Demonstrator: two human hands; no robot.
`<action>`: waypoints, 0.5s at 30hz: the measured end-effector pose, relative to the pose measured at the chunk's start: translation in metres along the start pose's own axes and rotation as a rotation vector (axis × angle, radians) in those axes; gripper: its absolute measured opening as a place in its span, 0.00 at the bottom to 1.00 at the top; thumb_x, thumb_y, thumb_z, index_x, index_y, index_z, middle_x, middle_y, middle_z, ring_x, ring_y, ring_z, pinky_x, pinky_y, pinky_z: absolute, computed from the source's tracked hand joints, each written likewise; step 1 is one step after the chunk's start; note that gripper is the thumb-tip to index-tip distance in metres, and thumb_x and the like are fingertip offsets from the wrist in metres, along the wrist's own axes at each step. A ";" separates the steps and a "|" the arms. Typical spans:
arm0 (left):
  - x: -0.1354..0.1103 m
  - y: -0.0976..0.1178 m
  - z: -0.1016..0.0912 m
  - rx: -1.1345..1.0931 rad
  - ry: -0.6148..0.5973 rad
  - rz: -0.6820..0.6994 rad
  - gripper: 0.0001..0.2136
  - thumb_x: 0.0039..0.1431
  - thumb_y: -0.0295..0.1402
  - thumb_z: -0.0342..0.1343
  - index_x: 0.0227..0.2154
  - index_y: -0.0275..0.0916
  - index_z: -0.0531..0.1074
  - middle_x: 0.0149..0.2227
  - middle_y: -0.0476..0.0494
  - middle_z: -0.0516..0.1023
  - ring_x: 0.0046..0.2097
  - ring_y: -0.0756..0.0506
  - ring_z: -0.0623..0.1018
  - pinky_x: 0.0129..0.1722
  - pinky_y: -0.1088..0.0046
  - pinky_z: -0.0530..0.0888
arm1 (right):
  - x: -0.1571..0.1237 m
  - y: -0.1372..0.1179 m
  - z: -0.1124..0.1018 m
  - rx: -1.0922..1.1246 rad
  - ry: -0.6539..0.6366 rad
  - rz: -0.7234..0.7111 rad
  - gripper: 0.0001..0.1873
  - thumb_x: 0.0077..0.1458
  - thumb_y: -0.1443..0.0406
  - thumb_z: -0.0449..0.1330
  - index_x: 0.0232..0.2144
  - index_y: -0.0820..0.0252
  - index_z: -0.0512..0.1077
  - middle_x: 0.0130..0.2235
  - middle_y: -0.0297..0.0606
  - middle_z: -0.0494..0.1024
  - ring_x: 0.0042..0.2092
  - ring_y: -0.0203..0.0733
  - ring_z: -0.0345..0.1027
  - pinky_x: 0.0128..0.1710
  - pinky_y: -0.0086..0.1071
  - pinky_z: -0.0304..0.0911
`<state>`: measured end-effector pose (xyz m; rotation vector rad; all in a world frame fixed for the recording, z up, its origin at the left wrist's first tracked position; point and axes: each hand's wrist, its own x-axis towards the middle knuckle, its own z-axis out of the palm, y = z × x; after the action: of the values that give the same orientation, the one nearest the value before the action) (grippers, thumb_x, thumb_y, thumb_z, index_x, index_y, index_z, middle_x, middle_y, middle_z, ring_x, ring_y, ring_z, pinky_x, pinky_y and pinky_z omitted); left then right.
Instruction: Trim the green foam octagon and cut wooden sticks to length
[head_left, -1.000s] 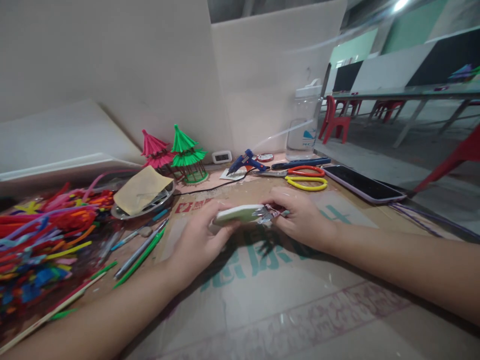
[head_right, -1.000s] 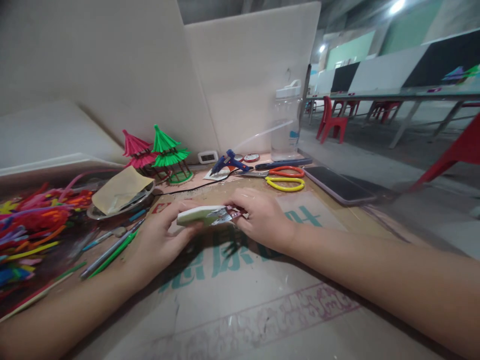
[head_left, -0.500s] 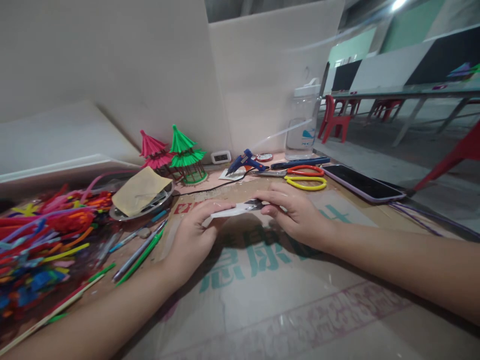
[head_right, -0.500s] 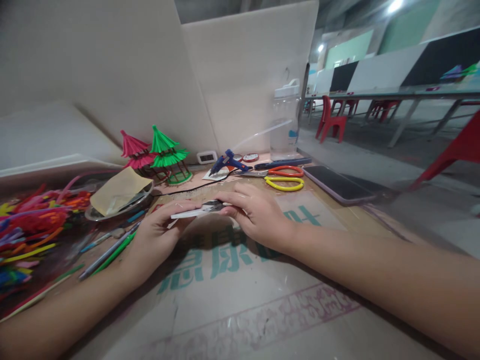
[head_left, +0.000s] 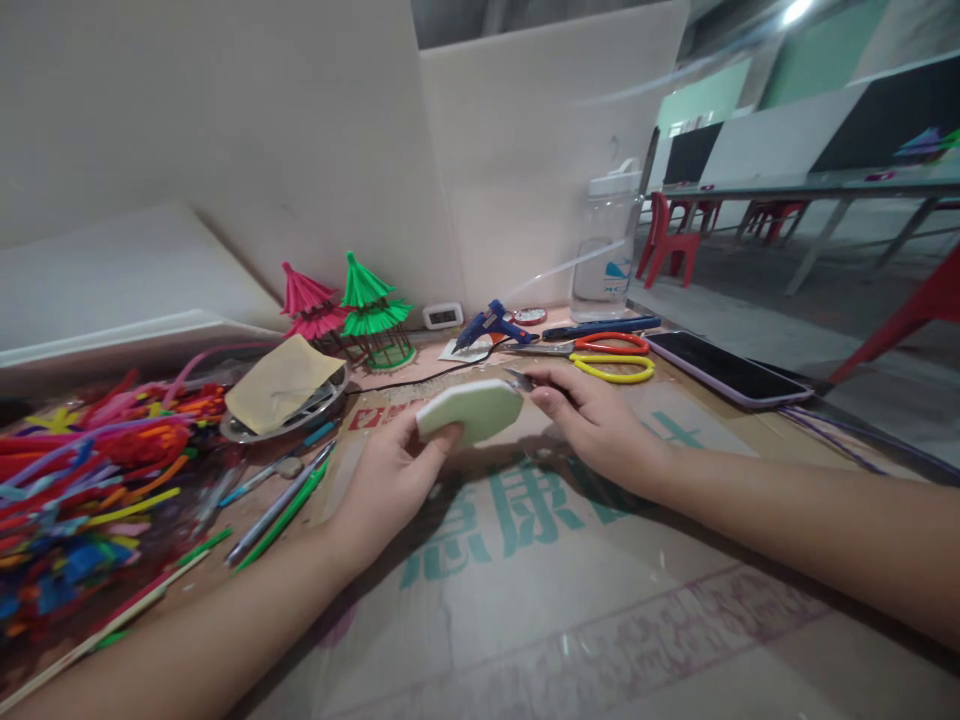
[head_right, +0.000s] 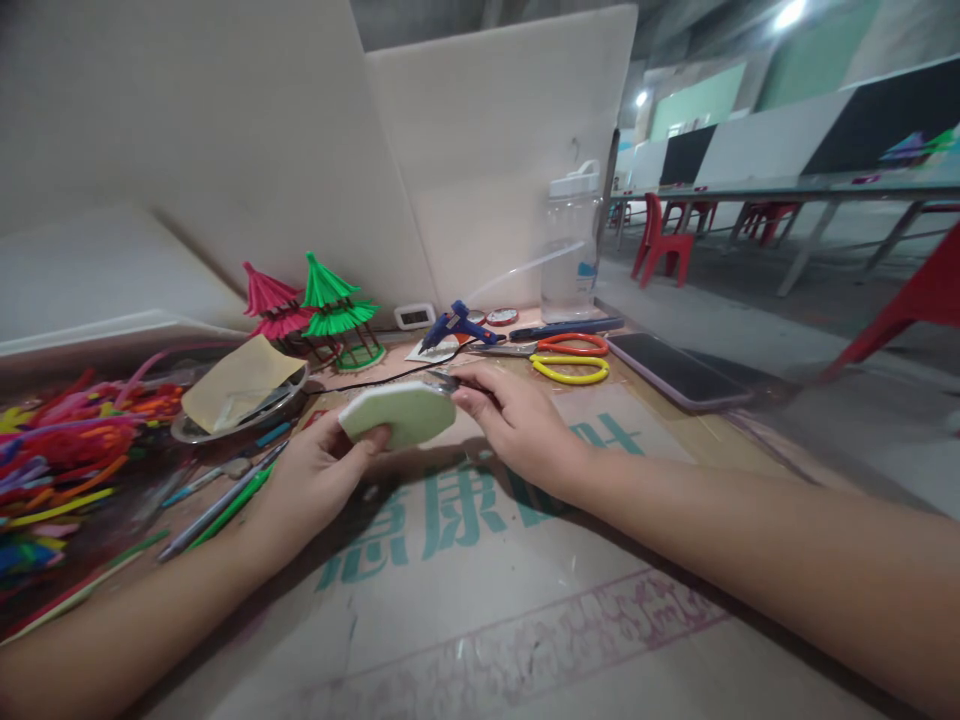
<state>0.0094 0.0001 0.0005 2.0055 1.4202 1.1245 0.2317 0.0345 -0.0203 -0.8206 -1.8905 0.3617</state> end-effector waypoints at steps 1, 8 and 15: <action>0.000 0.000 0.000 -0.033 -0.002 -0.053 0.14 0.59 0.41 0.55 0.40 0.35 0.74 0.38 0.42 0.80 0.39 0.42 0.79 0.39 0.68 0.75 | 0.001 0.002 0.001 0.032 0.016 0.057 0.11 0.64 0.63 0.51 0.44 0.57 0.72 0.44 0.40 0.78 0.45 0.44 0.71 0.46 0.38 0.65; 0.004 -0.001 -0.002 -0.138 -0.040 -0.162 0.19 0.58 0.50 0.53 0.33 0.36 0.72 0.33 0.43 0.79 0.35 0.44 0.78 0.32 0.71 0.75 | 0.004 0.011 0.005 0.108 -0.009 0.171 0.13 0.64 0.60 0.51 0.43 0.59 0.72 0.46 0.41 0.79 0.49 0.46 0.71 0.49 0.41 0.65; 0.005 -0.006 0.000 -0.073 -0.054 -0.079 0.15 0.60 0.42 0.52 0.41 0.35 0.73 0.39 0.42 0.80 0.39 0.43 0.78 0.38 0.68 0.75 | 0.001 0.007 0.003 0.021 0.032 0.044 0.13 0.62 0.63 0.53 0.45 0.56 0.74 0.46 0.40 0.79 0.48 0.46 0.72 0.50 0.43 0.66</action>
<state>0.0069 0.0072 -0.0015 1.8983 1.3983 1.0658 0.2315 0.0408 -0.0254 -0.8502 -1.8387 0.3926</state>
